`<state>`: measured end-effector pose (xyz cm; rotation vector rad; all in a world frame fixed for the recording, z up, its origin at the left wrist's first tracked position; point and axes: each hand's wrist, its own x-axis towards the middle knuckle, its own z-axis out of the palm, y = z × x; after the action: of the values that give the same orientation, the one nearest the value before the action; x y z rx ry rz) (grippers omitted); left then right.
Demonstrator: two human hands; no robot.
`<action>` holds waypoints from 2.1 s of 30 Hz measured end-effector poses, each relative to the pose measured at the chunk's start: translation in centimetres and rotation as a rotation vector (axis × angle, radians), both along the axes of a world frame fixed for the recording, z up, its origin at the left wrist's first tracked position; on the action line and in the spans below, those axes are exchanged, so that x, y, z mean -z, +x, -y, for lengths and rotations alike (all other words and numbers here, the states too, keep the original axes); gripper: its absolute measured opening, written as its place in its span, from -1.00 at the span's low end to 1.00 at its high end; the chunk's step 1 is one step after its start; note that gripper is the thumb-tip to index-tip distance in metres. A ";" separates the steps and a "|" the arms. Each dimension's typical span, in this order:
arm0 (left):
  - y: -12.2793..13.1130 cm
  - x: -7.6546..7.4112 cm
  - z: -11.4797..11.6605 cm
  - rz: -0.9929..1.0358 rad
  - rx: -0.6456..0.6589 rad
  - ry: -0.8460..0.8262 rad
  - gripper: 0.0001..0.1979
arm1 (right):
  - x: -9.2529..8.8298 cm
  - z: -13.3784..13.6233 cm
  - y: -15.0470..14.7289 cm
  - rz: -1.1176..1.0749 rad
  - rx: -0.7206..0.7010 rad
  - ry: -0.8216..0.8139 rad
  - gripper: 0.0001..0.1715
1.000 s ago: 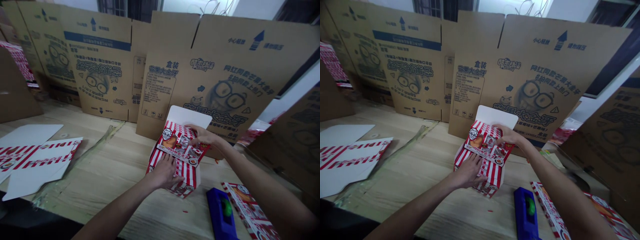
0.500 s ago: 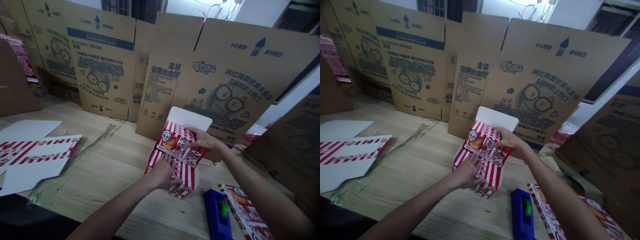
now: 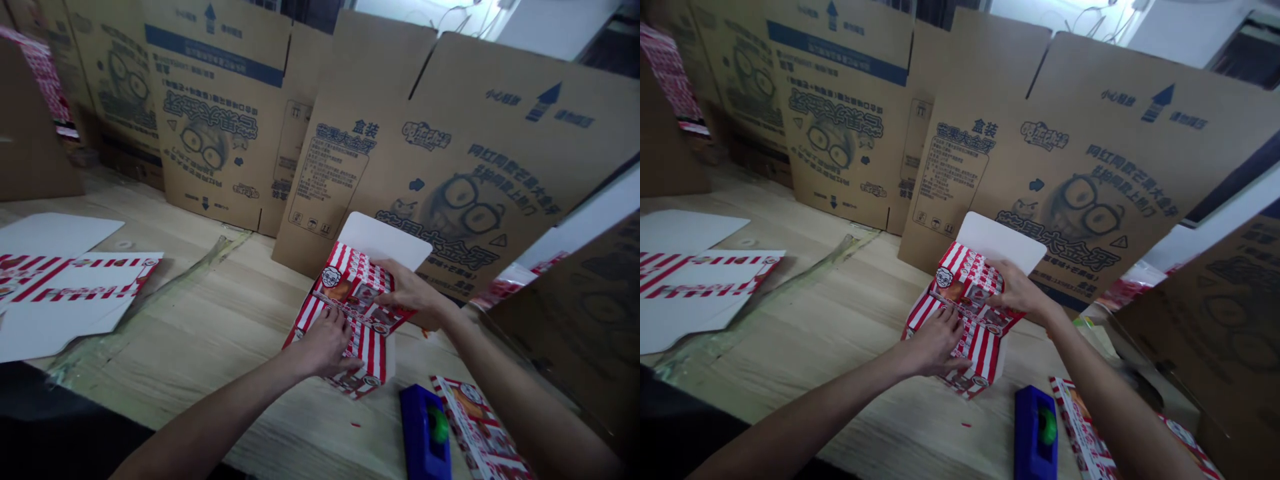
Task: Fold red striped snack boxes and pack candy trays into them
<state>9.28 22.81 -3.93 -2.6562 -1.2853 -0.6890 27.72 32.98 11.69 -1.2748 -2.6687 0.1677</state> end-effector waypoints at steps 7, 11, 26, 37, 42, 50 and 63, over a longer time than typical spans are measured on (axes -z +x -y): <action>0.0 -0.1 0.0 -0.009 0.000 0.027 -0.24 | 1.2 -1.0 1.8 -0.123 0.000 -0.172 -0.01; 0.0 -0.3 0.1 -0.001 0.003 0.021 -0.22 | 0.8 -1.0 1.9 -0.183 0.024 -0.232 -0.01; -0.1 -0.5 0.4 0.003 0.014 -0.015 -0.13 | -1.4 -1.9 0.8 -0.243 0.151 -0.600 0.04; -0.4 -0.8 0.8 0.017 0.033 -0.003 -0.23 | -1.3 -1.6 1.0 -0.184 0.116 -0.567 -0.02; -0.3 -0.5 0.7 0.024 0.018 -0.026 -0.20 | -0.7 -2.5 1.0 -0.105 0.088 -0.430 -0.02; -0.2 -0.7 0.9 0.057 0.029 -0.018 -0.30 | 1.0 -1.8 0.0 0.041 0.003 -0.267 -0.02; -1.0 -0.9 1.2 0.163 0.098 -0.090 -0.38 | 11.0 0.4 -1.1 0.266 0.068 -0.196 -0.06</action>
<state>8.31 21.59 -3.07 -2.8020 -1.2590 -0.8992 26.60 32.58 0.71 -1.5435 -2.8840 0.2747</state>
